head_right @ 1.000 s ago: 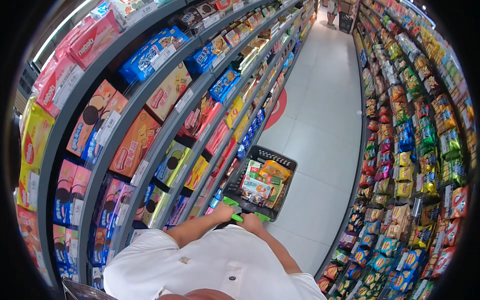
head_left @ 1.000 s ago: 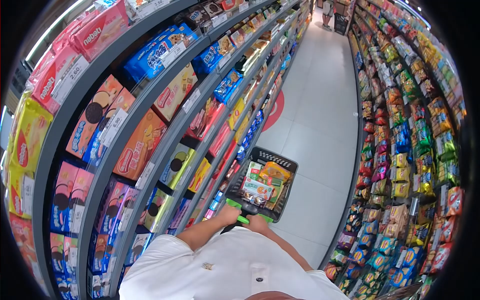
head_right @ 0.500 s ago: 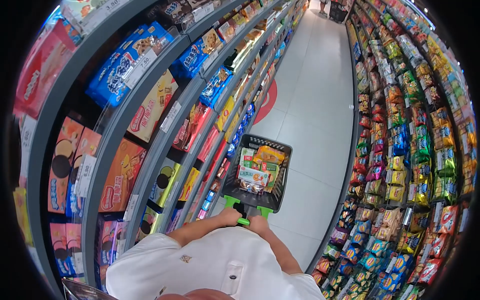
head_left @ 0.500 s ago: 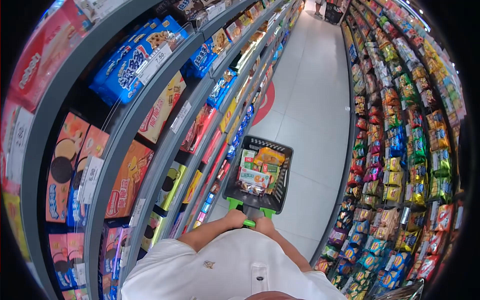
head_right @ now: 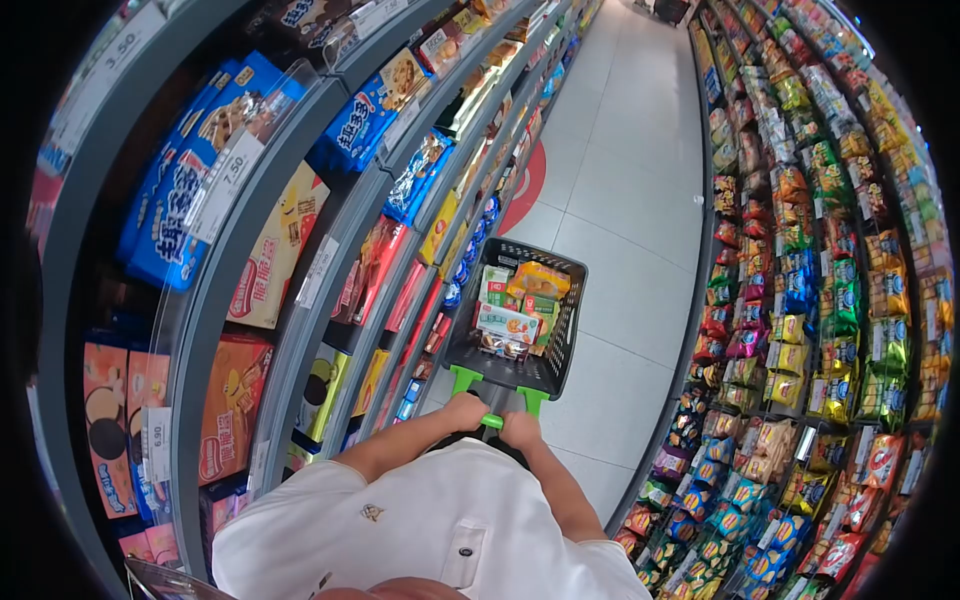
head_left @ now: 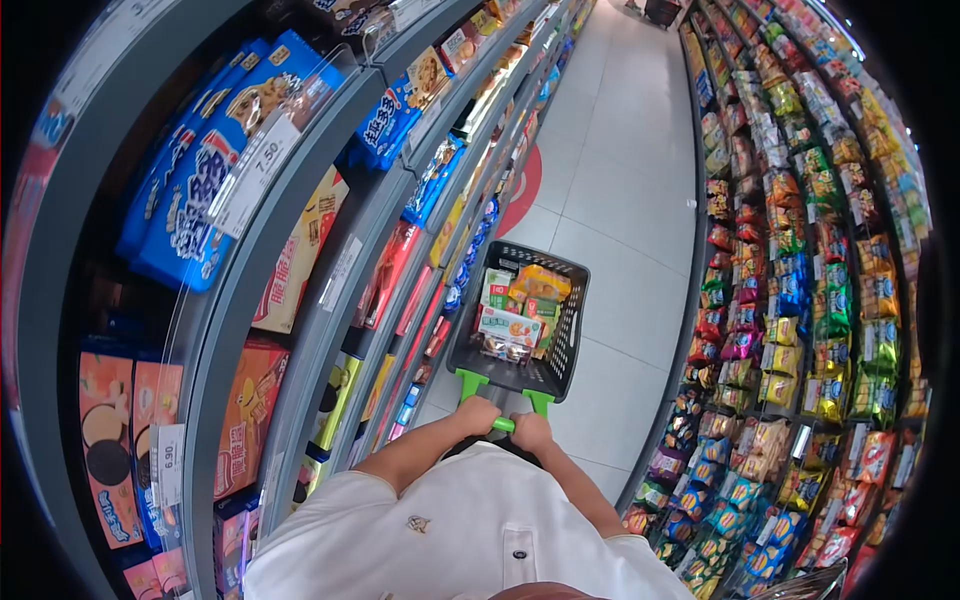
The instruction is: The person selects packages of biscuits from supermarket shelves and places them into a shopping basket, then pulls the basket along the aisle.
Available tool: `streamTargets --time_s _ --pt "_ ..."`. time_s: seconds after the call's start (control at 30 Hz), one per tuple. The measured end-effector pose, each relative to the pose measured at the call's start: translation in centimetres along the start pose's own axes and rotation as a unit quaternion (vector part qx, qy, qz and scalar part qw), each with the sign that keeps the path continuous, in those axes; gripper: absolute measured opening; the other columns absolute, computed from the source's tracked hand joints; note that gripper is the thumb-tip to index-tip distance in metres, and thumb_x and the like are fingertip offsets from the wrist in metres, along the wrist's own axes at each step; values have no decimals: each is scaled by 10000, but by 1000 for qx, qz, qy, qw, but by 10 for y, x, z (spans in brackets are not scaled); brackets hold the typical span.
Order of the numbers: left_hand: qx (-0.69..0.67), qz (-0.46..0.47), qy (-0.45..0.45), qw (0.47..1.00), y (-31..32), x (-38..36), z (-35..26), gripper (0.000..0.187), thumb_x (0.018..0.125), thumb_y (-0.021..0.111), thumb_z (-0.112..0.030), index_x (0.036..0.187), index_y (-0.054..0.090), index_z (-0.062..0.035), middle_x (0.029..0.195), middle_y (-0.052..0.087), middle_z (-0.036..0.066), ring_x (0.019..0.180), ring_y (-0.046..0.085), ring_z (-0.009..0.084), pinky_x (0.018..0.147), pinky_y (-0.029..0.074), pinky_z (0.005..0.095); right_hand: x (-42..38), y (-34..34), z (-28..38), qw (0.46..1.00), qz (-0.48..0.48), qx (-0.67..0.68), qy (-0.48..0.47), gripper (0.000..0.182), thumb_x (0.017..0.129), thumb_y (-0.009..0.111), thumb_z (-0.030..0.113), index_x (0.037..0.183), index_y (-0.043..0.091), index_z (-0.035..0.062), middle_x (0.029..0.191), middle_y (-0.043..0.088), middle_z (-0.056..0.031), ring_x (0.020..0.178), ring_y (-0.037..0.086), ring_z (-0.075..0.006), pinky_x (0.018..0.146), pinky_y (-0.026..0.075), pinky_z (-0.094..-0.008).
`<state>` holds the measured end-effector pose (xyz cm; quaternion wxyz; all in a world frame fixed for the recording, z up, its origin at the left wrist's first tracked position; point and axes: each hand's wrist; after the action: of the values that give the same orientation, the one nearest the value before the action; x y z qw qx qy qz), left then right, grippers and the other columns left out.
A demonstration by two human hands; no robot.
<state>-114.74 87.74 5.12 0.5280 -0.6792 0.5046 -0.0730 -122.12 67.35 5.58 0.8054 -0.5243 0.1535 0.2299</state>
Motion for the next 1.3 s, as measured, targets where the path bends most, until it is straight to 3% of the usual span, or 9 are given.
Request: streamTargets --time_s 0.2,0.37,0.57,0.83,0.93,1.03,1.3 --pt "-6 -4 -15 1000 -27 38 13 138 805 788 -227 905 811 -135 908 800 152 906 793 376 813 621 539 32 -42 -17 1000 10 0 -22 244 875 719 286 1038 808 128 916 797 -209 858 787 -421 796 638 -557" --pt "16 16 -43 999 -27 71 28 144 855 748 -216 970 806 -153 934 802 145 899 792 373 803 617 535 64 -54 -41 999 6 16 -40 229 854 749 298 994 781 119 890 782 -210 845 769 -426 782 618 -579" --pt "15 12 -101 995 -113 122 27 126 885 733 -214 953 818 -150 928 805 143 930 799 361 838 624 514 119 -111 -82 995 -9 55 -88 240 860 758 302 1007 793 115 884 776 -221 852 765 -437 806 615 -579" --pt "64 11 -127 990 -153 192 62 159 918 694 -229 1005 804 -154 947 805 122 932 797 338 818 602 529 179 -178 -104 996 2 61 -70 260 905 715 305 1056 801 111 938 790 -217 898 778 -433 828 623 -568" --pt "62 4 -166 984 -173 207 69 154 914 696 -199 1010 807 -153 957 807 121 967 794 340 880 584 526 192 -198 -107 995 -13 72 -64 250 906 713 303 1048 792 112 933 786 -224 905 777 -435 833 620 -574" --pt "69 14 -163 984 -194 220 80 151 905 700 -187 1008 805 -156 959 807 124 969 792 346 937 560 525 212 -213 -106 994 -26 80 -68 236 908 714 296 1035 786 111 909 780 -227 882 777 -436 814 622 -576" --pt "90 -12 -144 985 -237 254 116 135 916 685 -186 971 809 -172 933 811 92 946 801 304 930 550 496 260 -245 -110 992 -49 103 -58 251 925 730 326 1003 787 95 894 781 -231 868 769 -453 819 611 -591"
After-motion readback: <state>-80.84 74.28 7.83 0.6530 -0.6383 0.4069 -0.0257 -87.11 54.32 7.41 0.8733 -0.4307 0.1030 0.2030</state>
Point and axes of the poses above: each hand's wrist, its own x-axis towards the middle knuckle, its own y-axis out of the palm, z = x × y
